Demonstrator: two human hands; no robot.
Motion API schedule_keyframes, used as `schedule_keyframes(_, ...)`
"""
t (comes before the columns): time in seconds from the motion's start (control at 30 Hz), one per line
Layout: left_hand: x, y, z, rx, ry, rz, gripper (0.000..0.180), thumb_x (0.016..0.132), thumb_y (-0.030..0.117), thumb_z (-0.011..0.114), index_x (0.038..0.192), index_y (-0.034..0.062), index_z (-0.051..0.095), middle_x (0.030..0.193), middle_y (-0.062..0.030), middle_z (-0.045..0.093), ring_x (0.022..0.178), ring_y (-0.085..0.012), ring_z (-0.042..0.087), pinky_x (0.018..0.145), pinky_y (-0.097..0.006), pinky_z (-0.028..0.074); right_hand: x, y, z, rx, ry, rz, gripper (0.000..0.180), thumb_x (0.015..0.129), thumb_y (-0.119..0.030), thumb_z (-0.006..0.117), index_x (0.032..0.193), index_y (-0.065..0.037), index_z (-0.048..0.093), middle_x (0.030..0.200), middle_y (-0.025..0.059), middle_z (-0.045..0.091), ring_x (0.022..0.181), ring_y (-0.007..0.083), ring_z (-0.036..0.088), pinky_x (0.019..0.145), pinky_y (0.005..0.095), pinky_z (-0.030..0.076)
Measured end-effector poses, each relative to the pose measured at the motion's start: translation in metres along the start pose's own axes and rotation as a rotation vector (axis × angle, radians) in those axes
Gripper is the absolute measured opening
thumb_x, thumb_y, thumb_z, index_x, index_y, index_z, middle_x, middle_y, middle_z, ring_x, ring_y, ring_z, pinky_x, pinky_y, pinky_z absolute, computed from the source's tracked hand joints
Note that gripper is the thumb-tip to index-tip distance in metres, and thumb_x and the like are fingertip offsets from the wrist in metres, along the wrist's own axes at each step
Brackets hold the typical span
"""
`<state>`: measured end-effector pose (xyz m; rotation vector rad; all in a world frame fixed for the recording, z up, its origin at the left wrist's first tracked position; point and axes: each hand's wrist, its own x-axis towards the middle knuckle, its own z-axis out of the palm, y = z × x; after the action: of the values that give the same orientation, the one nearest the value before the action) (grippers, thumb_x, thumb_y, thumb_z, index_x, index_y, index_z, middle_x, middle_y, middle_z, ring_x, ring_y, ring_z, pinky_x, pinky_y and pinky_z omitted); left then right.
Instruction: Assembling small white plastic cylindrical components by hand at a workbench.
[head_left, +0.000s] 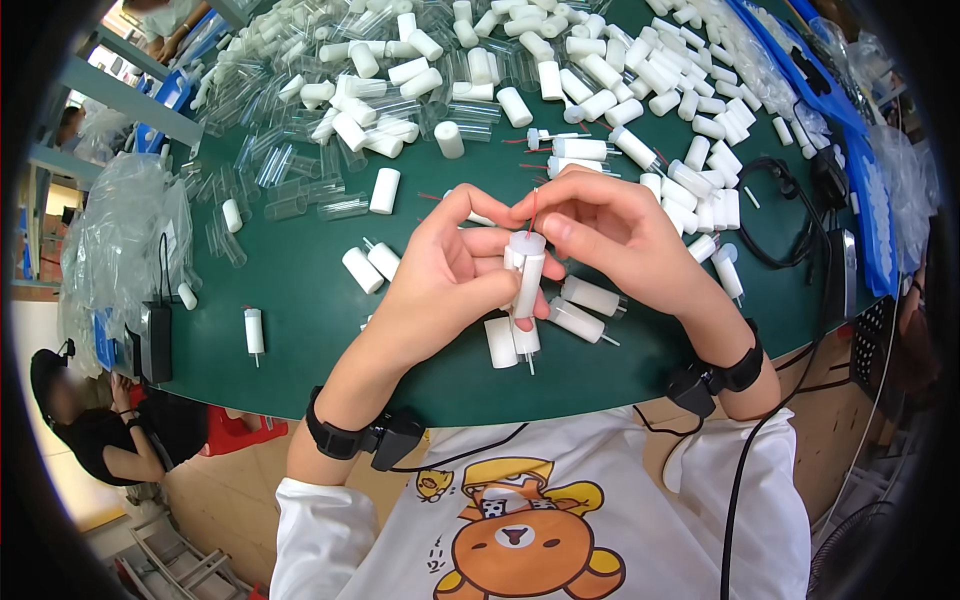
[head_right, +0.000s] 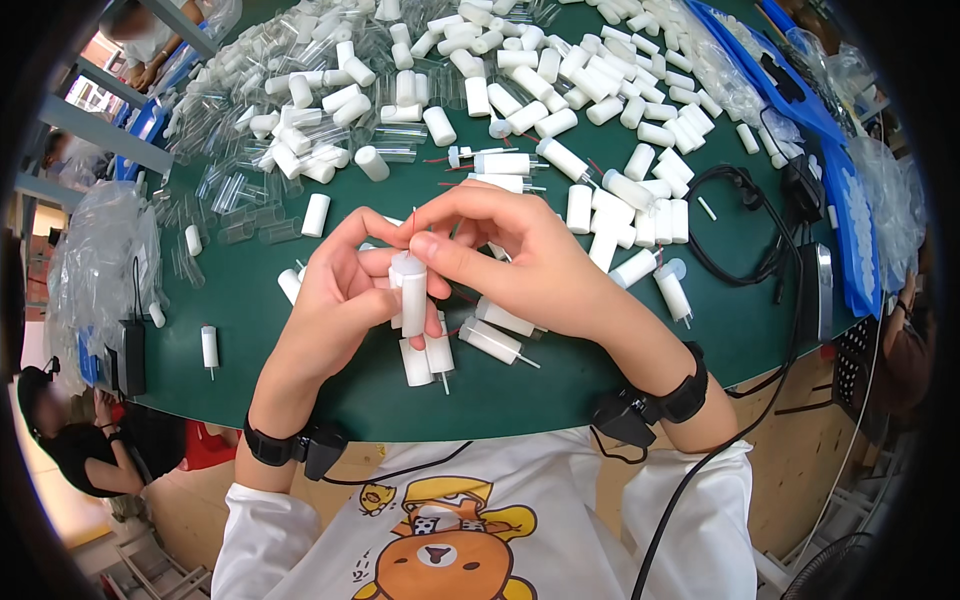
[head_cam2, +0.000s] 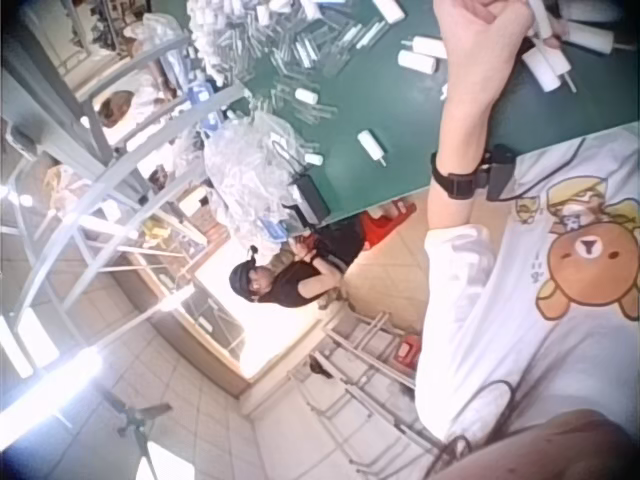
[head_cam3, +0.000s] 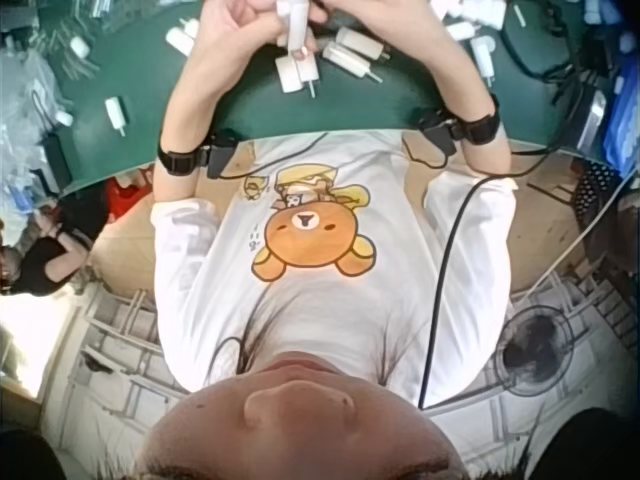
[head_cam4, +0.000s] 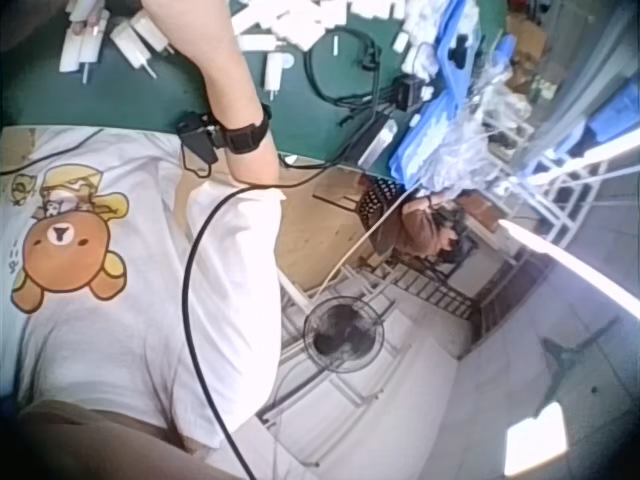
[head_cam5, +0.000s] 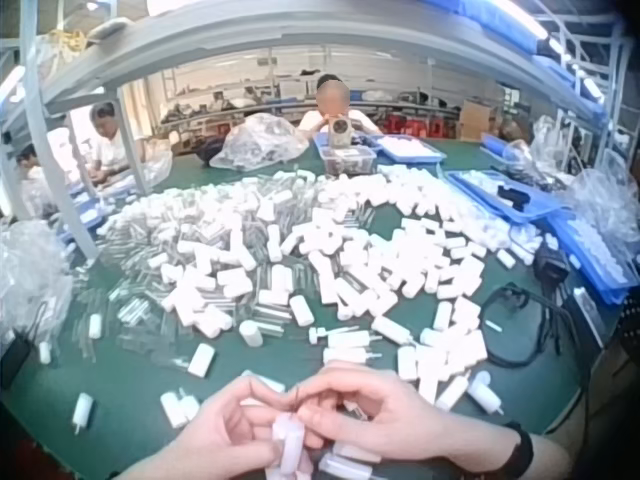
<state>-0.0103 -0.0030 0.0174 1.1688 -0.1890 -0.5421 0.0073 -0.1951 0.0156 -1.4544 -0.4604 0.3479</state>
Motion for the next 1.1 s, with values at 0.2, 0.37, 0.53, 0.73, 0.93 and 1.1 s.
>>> schedule_keyframes(0.2,0.001,-0.002,0.000,-0.006,0.012,-0.011,0.027,0.079,-0.002,0.051,0.103,0.0035,0.041,0.091,-0.0189,0.064,0.072,-0.0242,0.067,0.060,-0.031,0.054,0.000,0.005,-0.003,-0.131,-0.027,-0.052,0.017,0.084,-0.011,0.062,0.099,-0.003,0.065,0.087,0.0025,0.055,0.069,0.0062,0.051,0.063,0.0203,0.041)
schedule_keyframes(0.37,0.001,-0.004,-0.004,-0.034,0.007,0.022,0.019,0.084,0.000,0.053,0.099,0.0014,0.041,0.091,-0.0183,0.063,0.076,-0.0222,0.066,0.062,-0.031,0.054,0.000,0.008,0.002,-0.101,0.075,-0.075,0.017,0.082,-0.012,0.064,0.097,-0.002,0.063,0.089,0.0030,0.055,0.067,0.0060,0.049,0.061,0.0194,0.040)
schedule_keyframes(0.53,0.002,0.003,-0.008,-0.019,0.004,0.012,0.016,0.087,0.004,0.054,0.098,0.0002,0.043,0.090,-0.0183,0.063,0.075,-0.0211,0.065,0.061,-0.030,0.054,-0.003,0.004,0.004,-0.313,0.096,-0.120,0.023,0.078,-0.013,0.069,0.096,-0.002,0.061,0.086,0.0021,0.053,0.065,0.0055,0.047,0.061,0.0196,0.040)
schedule_keyframes(0.73,-0.001,0.019,-0.009,0.060,0.069,-0.079,0.028,0.090,0.013,0.053,0.113,0.0005,0.044,0.090,-0.0193,0.063,0.071,-0.0224,0.066,0.058,-0.030,0.055,-0.003,0.004,0.006,-0.062,0.197,-0.101,0.022,0.077,-0.003,0.069,0.093,-0.001,0.055,0.086,0.0015,0.053,0.070,0.0054,0.049,0.066,0.0207,0.040)
schedule_keyframes(0.93,-0.003,0.027,-0.030,0.583,0.547,0.186,0.021,0.088,0.011,0.050,0.106,0.0023,0.054,0.087,-0.0097,0.063,0.064,-0.0128,0.058,0.054,-0.022,0.045,-0.001,-0.002,0.001,0.073,0.322,-0.082,0.025,0.080,-0.002,0.065,0.099,0.000,0.048,0.093,0.0055,0.056,0.079,0.0074,0.051,0.069,0.0217,0.042)
schedule_keyframes(1.1,-0.012,0.035,-0.048,1.213,0.851,0.223,0.028,0.075,-0.002,0.050,0.100,0.0045,0.060,0.088,-0.0065,0.062,0.067,-0.0134,0.054,0.059,-0.026,0.043,0.000,0.003,-0.005,0.062,0.350,-0.037,0.026,0.082,-0.004,0.064,0.101,0.000,0.047,0.096,0.0074,0.056,0.078,0.0074,0.051,0.068,0.0210,0.042)
